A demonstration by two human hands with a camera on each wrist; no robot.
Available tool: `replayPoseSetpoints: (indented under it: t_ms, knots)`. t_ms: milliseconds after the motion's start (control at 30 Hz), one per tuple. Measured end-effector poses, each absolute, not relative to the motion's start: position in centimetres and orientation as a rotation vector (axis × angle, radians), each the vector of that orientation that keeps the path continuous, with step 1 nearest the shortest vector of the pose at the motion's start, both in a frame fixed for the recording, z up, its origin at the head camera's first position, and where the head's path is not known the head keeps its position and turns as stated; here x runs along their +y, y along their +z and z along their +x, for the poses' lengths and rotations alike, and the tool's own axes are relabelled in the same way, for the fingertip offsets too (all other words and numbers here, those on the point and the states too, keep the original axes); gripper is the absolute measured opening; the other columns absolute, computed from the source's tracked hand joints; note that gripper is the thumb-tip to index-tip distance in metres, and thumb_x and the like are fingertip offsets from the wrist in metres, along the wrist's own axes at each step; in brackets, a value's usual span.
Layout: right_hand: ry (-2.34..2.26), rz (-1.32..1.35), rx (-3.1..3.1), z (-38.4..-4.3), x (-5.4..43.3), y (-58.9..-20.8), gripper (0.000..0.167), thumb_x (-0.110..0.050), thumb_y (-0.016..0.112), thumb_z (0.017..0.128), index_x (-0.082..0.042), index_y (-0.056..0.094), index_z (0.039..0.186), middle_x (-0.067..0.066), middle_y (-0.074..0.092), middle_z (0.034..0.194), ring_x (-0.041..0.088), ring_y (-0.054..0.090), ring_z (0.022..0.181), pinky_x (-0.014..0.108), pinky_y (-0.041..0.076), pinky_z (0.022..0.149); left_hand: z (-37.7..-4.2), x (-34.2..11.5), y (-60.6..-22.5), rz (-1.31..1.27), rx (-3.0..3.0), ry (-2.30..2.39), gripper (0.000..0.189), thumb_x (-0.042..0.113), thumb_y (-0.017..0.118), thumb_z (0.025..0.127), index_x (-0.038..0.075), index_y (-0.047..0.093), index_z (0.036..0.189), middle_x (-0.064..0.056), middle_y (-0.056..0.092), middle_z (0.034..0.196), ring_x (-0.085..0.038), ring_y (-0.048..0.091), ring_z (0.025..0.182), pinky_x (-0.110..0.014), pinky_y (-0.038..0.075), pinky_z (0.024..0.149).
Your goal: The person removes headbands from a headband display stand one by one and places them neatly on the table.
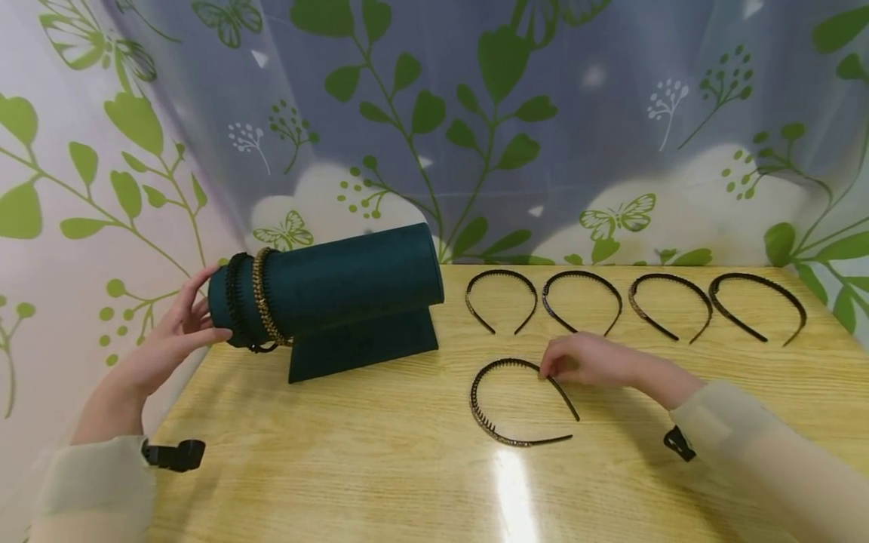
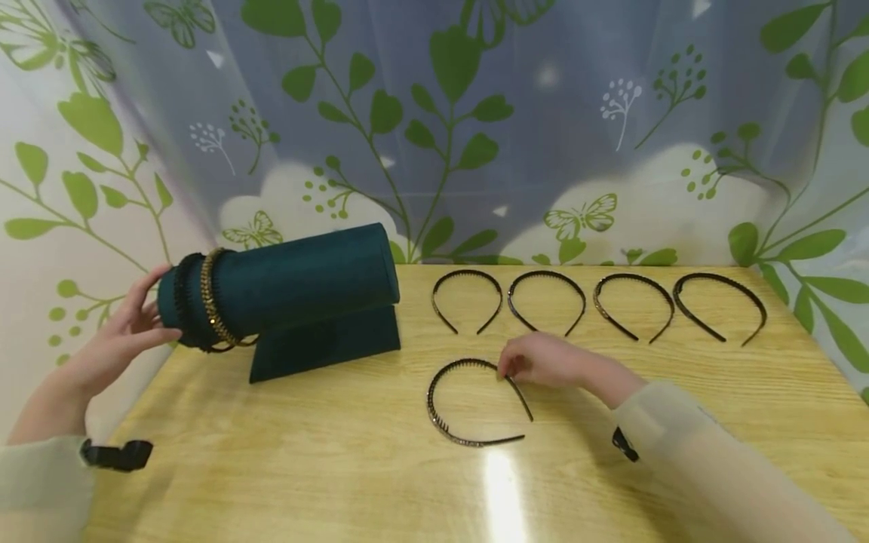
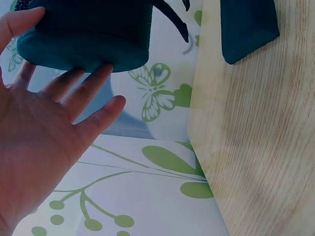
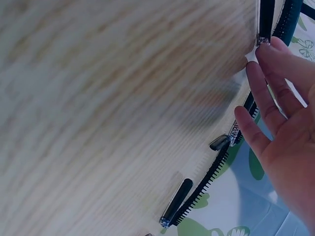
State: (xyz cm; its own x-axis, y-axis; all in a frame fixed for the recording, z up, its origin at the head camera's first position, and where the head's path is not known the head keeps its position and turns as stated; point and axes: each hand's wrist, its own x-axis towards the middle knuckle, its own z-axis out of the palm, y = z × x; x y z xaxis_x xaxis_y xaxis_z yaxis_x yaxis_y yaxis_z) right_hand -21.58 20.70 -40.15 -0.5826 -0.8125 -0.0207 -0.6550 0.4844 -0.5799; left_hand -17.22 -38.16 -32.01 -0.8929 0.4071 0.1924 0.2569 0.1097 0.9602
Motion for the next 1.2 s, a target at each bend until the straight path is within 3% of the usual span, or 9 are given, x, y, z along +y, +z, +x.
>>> replayPoseSetpoints:
  t_ms: [567, 900, 1200]
  knots:
    - [-0.799, -1.163, 2.396, -19.9, 19.8, -40.1, 0.01, -0.008, 0.071, 0.088, -0.017, 0.067, 0.092, -0.013, 0.059, 0.084, 0.004, 0.055, 0.078, 0.027, 0.048, 0.071, -17.2, -38.1, -32.0, 0.671, 2.253, 1.898, 0.087, -0.02, 0.045, 0.093, 0.031, 0.011, 0.155, 0.007, 0.051, 0.132, -0.005, 0.057, 0.112, -0.02, 0.047, 0.083]
    - [-0.858, -1.092, 2.381, -19.4, 19.1, -40.3, 0.008, -0.01, 0.073, 0.087, -0.016, 0.067, 0.087, -0.011, 0.061, 0.08, 0.004, 0.055, 0.073, 0.025, 0.049, 0.066, -17.2, -38.0, -31.9, 0.672, 2.266, 1.885, 0.087, -0.019, 0.045, 0.093, 0.031, 0.011, 0.155, 0.006, 0.05, 0.132, -0.005, 0.056, 0.113, -0.02, 0.047, 0.083]
    - [-0.792, -1.108, 2.44, -18.7, 18.3, -40.5, 0.009, -0.014, 0.074, 0.087, -0.02, 0.068, 0.085, -0.017, 0.058, 0.076, 0.001, 0.054, 0.07, 0.025, 0.047, 0.065, -17.1, -38.1, -32.0, 0.671, 2.277, 1.885, 0.088, -0.019, 0.046, 0.092, 0.031, 0.011, 0.155, 0.007, 0.05, 0.132, -0.005, 0.056, 0.113, -0.02, 0.047, 0.083]
